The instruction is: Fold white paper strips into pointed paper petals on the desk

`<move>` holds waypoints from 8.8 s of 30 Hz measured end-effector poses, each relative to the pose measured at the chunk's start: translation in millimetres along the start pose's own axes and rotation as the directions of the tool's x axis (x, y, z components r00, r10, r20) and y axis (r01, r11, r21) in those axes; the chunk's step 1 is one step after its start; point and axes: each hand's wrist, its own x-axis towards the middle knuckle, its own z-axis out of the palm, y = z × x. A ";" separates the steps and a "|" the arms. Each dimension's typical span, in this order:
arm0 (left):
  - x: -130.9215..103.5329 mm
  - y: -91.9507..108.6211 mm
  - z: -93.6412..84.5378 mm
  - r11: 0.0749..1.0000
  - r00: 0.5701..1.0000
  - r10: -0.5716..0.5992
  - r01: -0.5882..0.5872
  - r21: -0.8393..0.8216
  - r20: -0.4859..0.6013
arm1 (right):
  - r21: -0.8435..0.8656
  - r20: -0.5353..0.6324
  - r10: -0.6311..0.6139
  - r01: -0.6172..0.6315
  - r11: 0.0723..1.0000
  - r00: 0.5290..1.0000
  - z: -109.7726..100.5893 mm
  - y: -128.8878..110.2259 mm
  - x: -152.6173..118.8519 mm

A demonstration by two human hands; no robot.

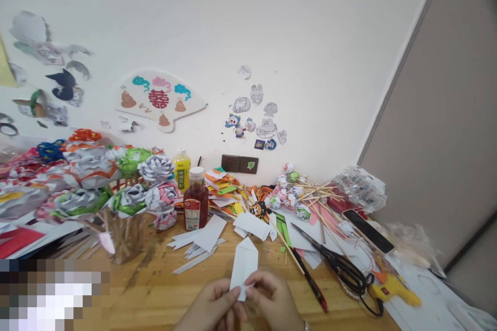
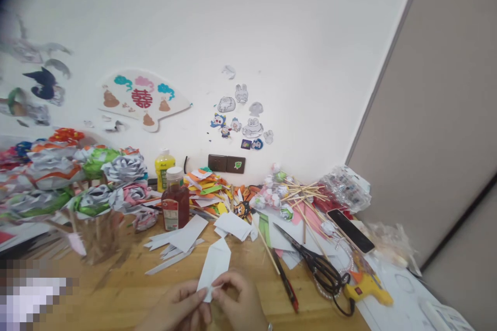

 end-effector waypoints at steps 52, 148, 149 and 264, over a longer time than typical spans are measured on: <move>-0.2 0.2 13.9 0.996 0.991 -0.054 0.062 0.060 -0.125 | 0.308 0.007 0.220 -0.212 0.928 0.975 7.8 3.9 3.6; -4.6 0.9 0.7 0.950 0.992 0.126 -0.120 0.287 -0.001 | -0.057 0.210 0.076 -0.065 0.996 0.975 0.8 -3.9 -3.4; -5.1 1.2 1.6 0.945 0.992 0.127 -0.122 0.303 0.001 | -0.044 0.210 0.088 -0.080 0.996 0.974 1.4 -3.9 -3.1; -2.1 -0.8 -24.5 0.039 0.875 0.470 -0.149 0.988 0.113 | -0.643 0.328 -0.077 0.282 0.712 0.942 -26.8 -6.2 6.5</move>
